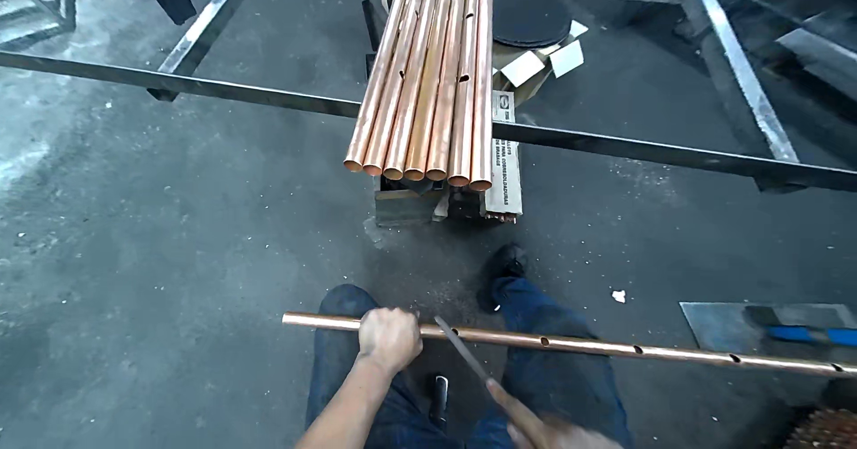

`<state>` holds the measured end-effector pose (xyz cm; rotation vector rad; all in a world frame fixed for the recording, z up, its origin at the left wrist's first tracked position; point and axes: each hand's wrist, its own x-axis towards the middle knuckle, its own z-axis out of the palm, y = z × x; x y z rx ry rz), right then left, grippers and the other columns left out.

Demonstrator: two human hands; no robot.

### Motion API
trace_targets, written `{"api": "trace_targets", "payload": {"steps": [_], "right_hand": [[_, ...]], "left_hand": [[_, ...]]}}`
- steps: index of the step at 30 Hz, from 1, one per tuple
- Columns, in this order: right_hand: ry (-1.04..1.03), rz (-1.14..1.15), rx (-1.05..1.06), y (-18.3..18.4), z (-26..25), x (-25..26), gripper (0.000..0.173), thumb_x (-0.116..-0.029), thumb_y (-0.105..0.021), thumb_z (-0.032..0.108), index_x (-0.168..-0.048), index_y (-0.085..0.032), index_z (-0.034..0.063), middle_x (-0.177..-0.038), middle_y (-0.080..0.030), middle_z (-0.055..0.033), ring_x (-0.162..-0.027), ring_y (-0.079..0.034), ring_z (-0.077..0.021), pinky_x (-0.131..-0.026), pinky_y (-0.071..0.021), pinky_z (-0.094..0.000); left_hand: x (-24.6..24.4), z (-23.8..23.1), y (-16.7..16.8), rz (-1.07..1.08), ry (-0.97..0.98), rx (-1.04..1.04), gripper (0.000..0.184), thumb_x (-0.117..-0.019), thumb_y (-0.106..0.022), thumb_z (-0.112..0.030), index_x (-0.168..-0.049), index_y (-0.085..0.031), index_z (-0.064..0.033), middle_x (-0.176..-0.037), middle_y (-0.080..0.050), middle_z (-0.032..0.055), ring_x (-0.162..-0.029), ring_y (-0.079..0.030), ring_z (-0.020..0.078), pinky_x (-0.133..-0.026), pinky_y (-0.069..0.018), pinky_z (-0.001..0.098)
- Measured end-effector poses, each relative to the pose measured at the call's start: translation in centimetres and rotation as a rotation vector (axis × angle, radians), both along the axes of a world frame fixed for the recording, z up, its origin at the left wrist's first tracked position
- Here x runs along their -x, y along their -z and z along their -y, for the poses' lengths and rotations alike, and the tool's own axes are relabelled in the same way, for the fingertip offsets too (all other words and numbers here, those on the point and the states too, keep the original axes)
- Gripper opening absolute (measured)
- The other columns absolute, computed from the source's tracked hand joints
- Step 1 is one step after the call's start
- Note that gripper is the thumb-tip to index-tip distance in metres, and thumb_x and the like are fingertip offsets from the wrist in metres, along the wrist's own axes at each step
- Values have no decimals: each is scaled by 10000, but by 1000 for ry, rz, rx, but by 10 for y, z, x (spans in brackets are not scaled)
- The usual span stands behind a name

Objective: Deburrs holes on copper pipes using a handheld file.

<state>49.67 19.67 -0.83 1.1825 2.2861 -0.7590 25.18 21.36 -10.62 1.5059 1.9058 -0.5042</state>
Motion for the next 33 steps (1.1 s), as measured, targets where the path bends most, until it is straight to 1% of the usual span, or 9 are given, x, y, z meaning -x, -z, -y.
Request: {"api": "trace_targets", "payload": {"steps": [2, 6, 11, 15, 20, 23, 24, 27, 33], "right_hand": [[30, 34, -26, 21, -22, 32, 513, -1067, -413, 348, -1578, -441, 303, -868, -733, -167, -791, -720, -397, -668, -561, -591], [22, 193, 44, 34, -67, 78, 498, -1078, -382, 366, -1572, -435, 326, -1120, -734, -145, -1066, -704, -369, -894, -554, -585], [34, 34, -13, -18, -15, 19, 508, -1078, -399, 363, -1577, -453, 286, -933, -742, -193, -802, -722, -418, -673, -560, -613], [36, 73, 6, -2, -8, 25, 523, -1081, -372, 340, -1596, -412, 258, -908, -729, -188, -801, -714, -414, -671, -558, -600], [45, 234, 86, 28, -72, 86, 486, -1083, -373, 383, -1547, -477, 284, -1182, -715, -153, -1130, -681, -367, -930, -542, -587], [157, 49, -127, 12, -61, 40, 485, -1064, -406, 395, -1539, -493, 353, -969, -751, -129, -899, -729, -361, -766, -573, -592], [194, -22, -218, 7, -56, 20, 484, -1051, -435, 387, -1527, -516, 350, -900, -750, -123, -805, -729, -360, -682, -574, -595], [280, -77, -261, -3, -41, -31, 498, -1040, -473, 377, -1533, -515, 331, -867, -740, -143, -726, -711, -380, -609, -554, -606], [360, -86, -100, 11, -14, -58, 510, -1043, -476, 395, -1551, -485, 352, -918, -748, -146, -770, -714, -374, -663, -552, -606]], "left_hand": [[0, 1, 5, -5, -12, -27, 373, -1002, -495, -390, -1087, -705, -93, -1090, -752, 134, -1065, -721, 346, -857, -565, 581], [-1, 5, 7, -26, -11, -83, 416, -1046, -428, -405, -1083, -699, -91, -1079, -754, 140, -1056, -728, 343, -858, -571, 570], [1, 9, 6, -20, -20, -98, 352, -1002, -486, -369, -1093, -710, -112, -1073, -763, 115, -1050, -734, 324, -860, -572, 557], [-2, 13, 14, -66, 7, -226, 410, -1040, -427, -385, -1042, -722, -100, -996, -773, 115, -989, -754, 306, -836, -586, 520], [-2, 20, 24, -119, 15, -340, 525, -1092, -350, -459, -1006, -734, -111, -935, -774, 105, -948, -762, 284, -821, -593, 490], [0, 21, 20, -97, 22, -337, 399, -935, -597, -480, -1062, -721, -123, -990, -770, 88, -973, -748, 281, -849, -584, 487], [0, 22, 17, -76, 25, -312, 531, -898, -628, -586, -1138, -705, -119, -1064, -759, 93, -1026, -731, 288, -892, -571, 494], [-5, 22, 7, -38, 88, -268, 955, -826, -435, -920, -1313, -645, -126, -1232, -712, 106, -1139, -688, 298, -972, -546, 514], [-26, 36, 27, -104, 145, -533, 826, -907, -335, -875, -1017, -753, -171, -927, -767, 51, -884, -753, 238, -775, -600, 454]]}}
